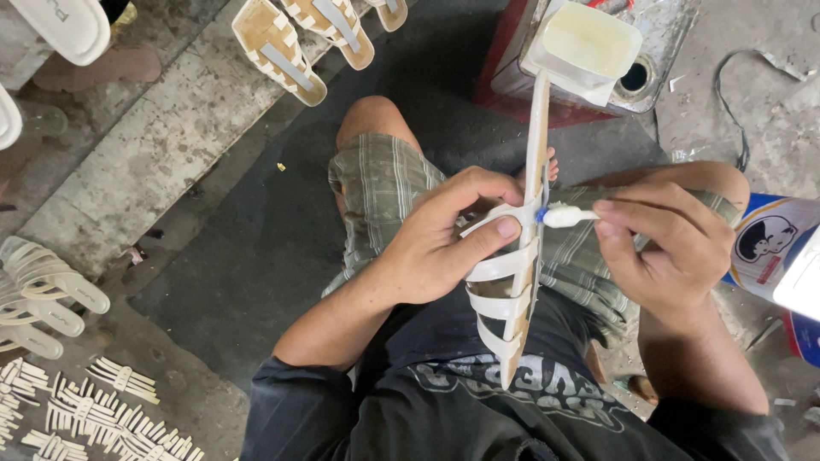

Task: The person sits on the floor and paints the straps of white sandals using a toothbrush dipped in a white liquid. They handle multiple sandals one at a time, applying the substance to the straps and then placing the finished sandals on a nearby ledge.

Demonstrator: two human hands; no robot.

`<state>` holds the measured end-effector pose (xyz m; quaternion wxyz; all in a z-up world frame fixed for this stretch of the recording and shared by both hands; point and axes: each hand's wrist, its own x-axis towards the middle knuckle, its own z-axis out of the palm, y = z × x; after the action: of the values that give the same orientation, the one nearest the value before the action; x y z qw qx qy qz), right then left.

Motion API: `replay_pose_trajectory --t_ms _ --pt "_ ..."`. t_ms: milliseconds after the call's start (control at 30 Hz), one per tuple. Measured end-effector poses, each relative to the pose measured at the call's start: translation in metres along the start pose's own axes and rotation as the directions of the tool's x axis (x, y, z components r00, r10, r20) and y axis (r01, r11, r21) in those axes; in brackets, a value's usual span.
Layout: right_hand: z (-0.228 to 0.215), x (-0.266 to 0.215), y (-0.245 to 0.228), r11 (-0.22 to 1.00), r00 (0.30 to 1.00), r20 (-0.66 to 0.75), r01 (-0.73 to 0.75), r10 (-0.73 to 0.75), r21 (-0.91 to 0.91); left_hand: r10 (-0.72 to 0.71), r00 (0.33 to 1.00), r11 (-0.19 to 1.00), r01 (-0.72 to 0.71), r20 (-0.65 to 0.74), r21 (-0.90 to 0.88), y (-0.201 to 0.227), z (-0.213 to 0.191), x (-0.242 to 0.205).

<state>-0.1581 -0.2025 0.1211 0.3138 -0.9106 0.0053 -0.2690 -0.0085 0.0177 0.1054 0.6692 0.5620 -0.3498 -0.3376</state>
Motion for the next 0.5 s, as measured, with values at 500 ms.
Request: replay_pose_trajectory --t_ms 500 --pt "-0.003 0.009 -0.001 0.992 0.994 0.107 -0.048 0.036 0.119 0.113 0.994 0.993 -0.113 -0.007 0.035 -0.011 -0.002 -0.005"
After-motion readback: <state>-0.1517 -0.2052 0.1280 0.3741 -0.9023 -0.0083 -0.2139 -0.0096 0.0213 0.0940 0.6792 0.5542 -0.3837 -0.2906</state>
